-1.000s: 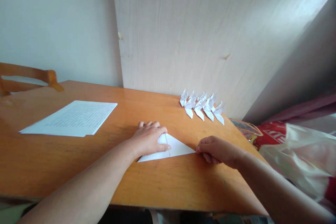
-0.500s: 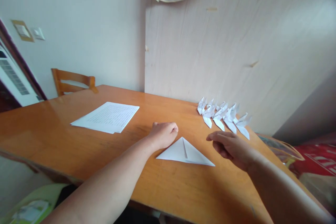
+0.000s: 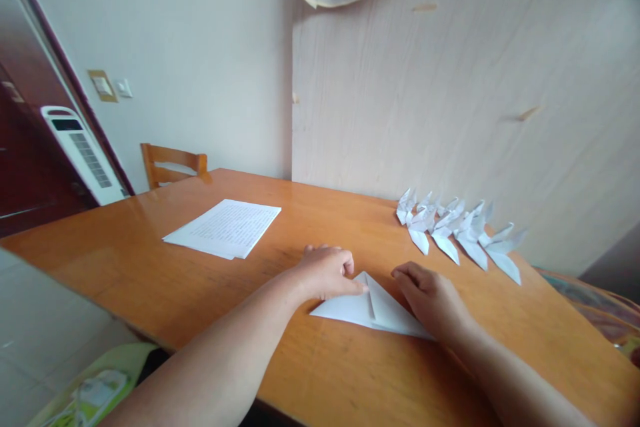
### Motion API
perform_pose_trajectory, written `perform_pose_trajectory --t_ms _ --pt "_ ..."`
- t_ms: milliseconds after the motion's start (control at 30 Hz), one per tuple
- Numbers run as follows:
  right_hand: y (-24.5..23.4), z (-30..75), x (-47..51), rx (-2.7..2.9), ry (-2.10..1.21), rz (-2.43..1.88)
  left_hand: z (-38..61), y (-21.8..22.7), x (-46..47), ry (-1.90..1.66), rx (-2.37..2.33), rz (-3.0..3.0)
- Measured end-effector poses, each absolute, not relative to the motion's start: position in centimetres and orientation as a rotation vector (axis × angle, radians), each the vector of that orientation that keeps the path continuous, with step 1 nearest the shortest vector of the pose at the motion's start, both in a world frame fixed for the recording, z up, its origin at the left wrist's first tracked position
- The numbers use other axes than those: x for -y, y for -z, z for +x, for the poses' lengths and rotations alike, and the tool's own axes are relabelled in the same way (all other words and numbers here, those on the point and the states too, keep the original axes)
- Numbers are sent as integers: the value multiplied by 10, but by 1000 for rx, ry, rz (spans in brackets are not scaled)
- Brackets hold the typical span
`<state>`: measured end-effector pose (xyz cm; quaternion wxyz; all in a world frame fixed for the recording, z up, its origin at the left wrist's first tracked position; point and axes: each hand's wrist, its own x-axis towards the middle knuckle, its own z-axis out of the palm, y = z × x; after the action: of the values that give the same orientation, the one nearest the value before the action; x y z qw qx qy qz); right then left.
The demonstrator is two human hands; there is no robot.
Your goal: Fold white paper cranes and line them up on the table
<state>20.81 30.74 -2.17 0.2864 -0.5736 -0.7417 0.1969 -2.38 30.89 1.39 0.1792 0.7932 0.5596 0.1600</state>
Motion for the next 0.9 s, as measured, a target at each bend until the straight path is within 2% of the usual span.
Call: perform_pose_trajectory --t_ms 233,500,900 --pt "20 205 -303 2172 -397 -1561 -23 -13 -305 -330 -1575 2347" --pt "10 195 -288 2243 -399 -1591 -21 -13 -305 -329 -1637 2259" --pt "5 190 -283 2275 -364 -1588 -19 0 -305 -603 -1551 1832"
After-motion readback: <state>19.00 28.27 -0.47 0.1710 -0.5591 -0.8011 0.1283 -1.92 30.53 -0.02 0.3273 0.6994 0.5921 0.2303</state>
